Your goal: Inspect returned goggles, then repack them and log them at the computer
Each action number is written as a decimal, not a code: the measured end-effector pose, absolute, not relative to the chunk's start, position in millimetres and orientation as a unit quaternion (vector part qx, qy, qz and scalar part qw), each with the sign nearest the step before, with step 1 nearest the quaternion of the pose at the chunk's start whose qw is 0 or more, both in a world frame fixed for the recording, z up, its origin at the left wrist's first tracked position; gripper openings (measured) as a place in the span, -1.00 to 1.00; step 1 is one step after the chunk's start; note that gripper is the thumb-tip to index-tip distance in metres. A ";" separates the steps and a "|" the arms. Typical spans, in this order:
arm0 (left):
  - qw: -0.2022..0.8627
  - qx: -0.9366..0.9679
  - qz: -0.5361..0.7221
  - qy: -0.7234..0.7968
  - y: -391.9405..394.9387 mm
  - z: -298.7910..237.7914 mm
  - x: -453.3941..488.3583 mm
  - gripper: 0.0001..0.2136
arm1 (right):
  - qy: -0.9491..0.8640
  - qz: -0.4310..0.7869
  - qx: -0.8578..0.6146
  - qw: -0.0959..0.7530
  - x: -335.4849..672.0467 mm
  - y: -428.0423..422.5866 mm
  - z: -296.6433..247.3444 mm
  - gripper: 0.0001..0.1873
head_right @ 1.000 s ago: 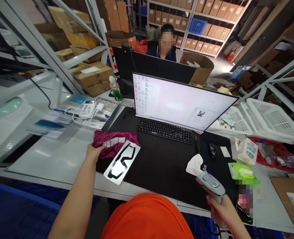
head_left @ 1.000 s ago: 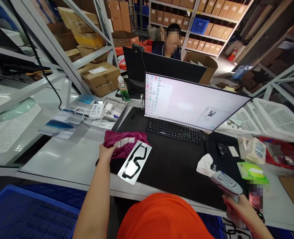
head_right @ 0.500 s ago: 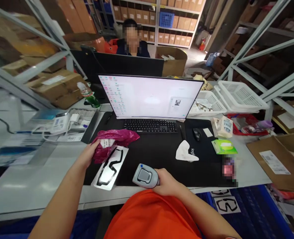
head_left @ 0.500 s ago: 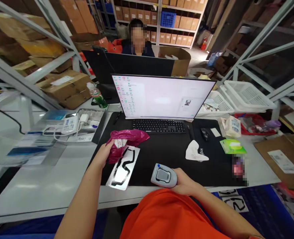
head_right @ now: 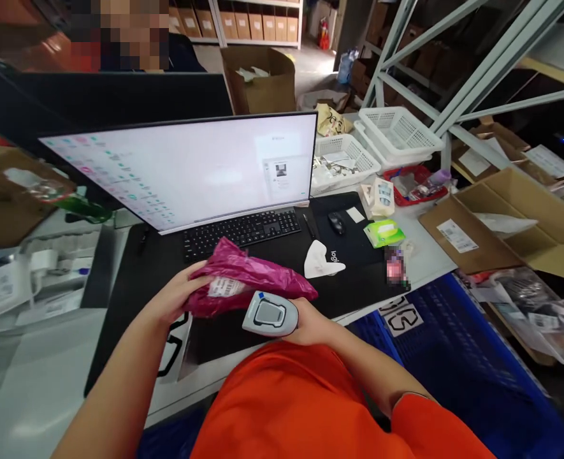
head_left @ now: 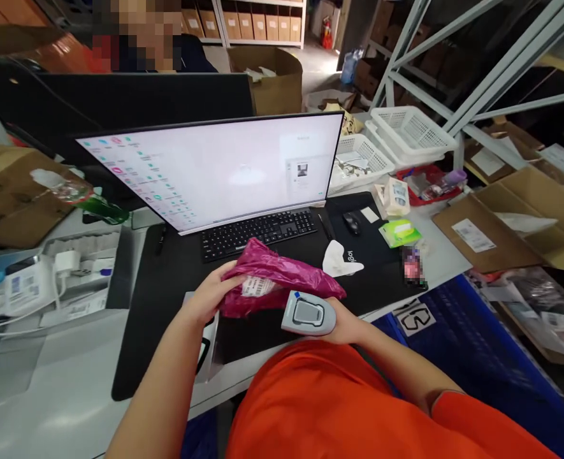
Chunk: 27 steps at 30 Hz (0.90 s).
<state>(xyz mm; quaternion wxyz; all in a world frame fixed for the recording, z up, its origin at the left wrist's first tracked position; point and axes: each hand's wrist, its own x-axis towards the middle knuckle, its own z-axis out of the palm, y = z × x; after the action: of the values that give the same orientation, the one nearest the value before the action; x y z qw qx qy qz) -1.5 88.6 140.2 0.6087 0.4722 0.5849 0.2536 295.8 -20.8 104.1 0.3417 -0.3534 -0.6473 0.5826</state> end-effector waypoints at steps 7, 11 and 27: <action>0.487 0.529 0.222 0.658 71.7 47.2 45.5 -0.10 | -0.634 0.511 -0.527 0.245 321.7 -20.4 85.4 -0.53; 0.354 0.595 0.235 0.682 44.5 38.0 38.0 -0.10 | -0.651 0.488 -0.559 0.160 323.5 -14.9 77.4 -0.61; 0.432 0.624 0.145 0.635 29.5 28.4 31.3 -0.02 | -0.687 0.433 -0.579 0.074 307.5 -15.4 91.6 -0.80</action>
<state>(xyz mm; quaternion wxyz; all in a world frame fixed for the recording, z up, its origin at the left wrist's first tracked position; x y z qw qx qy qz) 31.3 29.5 28.4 0.4317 0.6236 0.6354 0.1450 307.5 -15.4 91.6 0.0736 -0.5793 -0.6867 0.4329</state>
